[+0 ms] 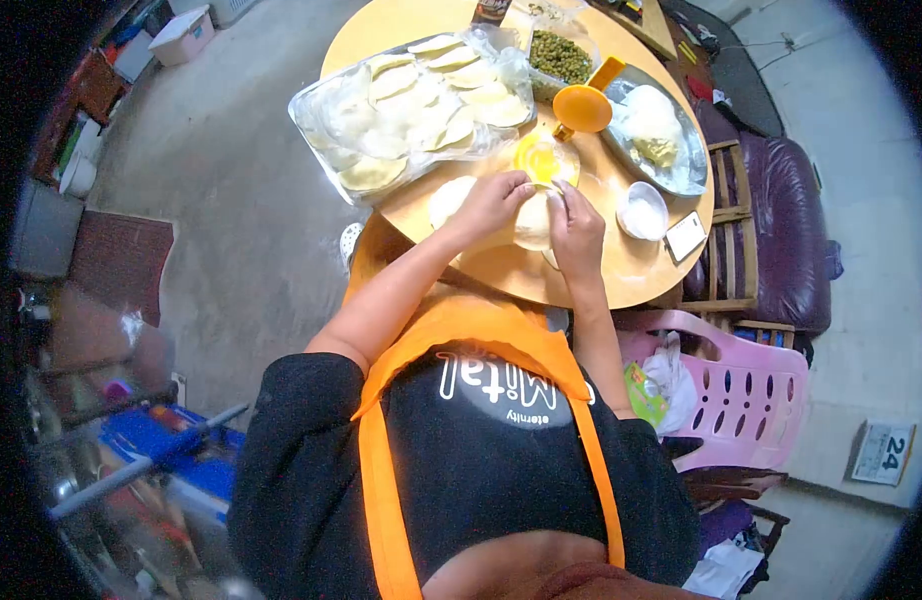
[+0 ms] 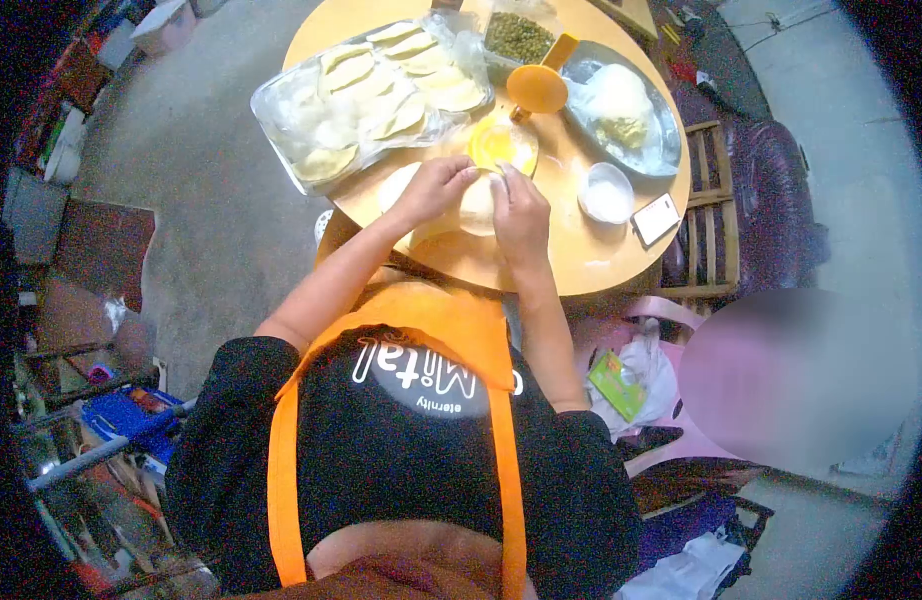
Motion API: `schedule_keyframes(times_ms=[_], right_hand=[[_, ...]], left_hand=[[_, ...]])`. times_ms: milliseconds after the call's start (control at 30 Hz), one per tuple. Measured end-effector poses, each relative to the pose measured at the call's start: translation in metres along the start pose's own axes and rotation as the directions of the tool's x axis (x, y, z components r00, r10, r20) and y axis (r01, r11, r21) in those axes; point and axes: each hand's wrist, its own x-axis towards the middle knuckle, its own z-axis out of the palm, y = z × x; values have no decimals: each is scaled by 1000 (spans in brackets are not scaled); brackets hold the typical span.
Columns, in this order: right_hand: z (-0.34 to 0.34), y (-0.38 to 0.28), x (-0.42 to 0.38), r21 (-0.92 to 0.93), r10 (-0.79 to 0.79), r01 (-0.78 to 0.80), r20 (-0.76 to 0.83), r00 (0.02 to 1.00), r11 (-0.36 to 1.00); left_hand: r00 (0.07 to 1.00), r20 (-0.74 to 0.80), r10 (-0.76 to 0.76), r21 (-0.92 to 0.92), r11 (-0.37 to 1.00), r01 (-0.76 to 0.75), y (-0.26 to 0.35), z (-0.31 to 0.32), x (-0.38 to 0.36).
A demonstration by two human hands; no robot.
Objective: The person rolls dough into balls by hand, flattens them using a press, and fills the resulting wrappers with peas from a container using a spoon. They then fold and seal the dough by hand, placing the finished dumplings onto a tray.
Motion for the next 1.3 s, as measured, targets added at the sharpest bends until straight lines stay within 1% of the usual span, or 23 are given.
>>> schedule_keyframes(times_ms=[33,133,233,333,367,467,567,667,700,767,833,867,933,967,1067,1100,1133,1200,1233,1300], right_hand=[[3,6,-1,25,-16,14,77,997,1000],[7,8,2,51,100,-102,38,994,994],[12,8,10,16,-8,8,5,1000,1000],[15,13,10,62,101,-107,94,990,992],[19,16,11,74,102,-104,29,994,992],[25,25,15,53,-3,1,47,999,999],[15,23,19,46,165,-175,176,971,984],[20,22,23,146,131,-147,115,985,978],[21,28,22,95,44,-62,181,983,994],[24,32,20,170,138,-171,192,972,971],[23,26,25,214,248,-289,198,948,933],[26,28,24,200,193,-235,210,958,951],[32,38,23,170,83,-124,231,969,978],[35,41,21,168,80,-124,247,966,978],[33,33,26,348,248,-289,158,956,892],[34,36,26,285,229,-278,195,954,917],[35,38,27,288,175,-235,219,960,928],[36,39,29,291,69,-147,261,963,945],[33,38,31,310,121,-204,266,956,929],[33,32,35,359,199,-271,226,954,893]], left_hand=[[1000,0,21,40,999,-21,-3,-1,1],[999,3,-53,-187,981,52,-5,0,2],[996,31,-78,26,997,77,-6,-6,6],[996,31,-85,-78,993,88,-8,-8,11],[995,48,-91,-61,994,93,-7,-10,14],[987,109,-120,-14,992,122,-3,-14,18],[1000,0,3,-70,998,-3,-5,-9,19],[996,25,-83,35,996,82,-9,-13,22],[999,0,-46,27,999,46,-12,-12,22],[998,-49,32,18,999,-32,-20,-8,24],[995,-33,-92,-9,996,92,-8,-17,25],[988,-21,-155,-23,988,154,-3,-19,24],[981,52,-184,60,982,181,-10,-20,24],[977,87,-195,105,977,186,-13,-21,26],[977,22,-214,-140,967,215,-12,-20,27],[978,35,-204,-61,977,206,-7,-25,27],[981,17,-193,64,979,192,-6,-25,27],[986,-10,-164,305,939,159,-6,-23,26],[986,-25,-164,172,971,166,-2,-26,26],[982,-118,-146,16,989,149,-10,-20,28]])
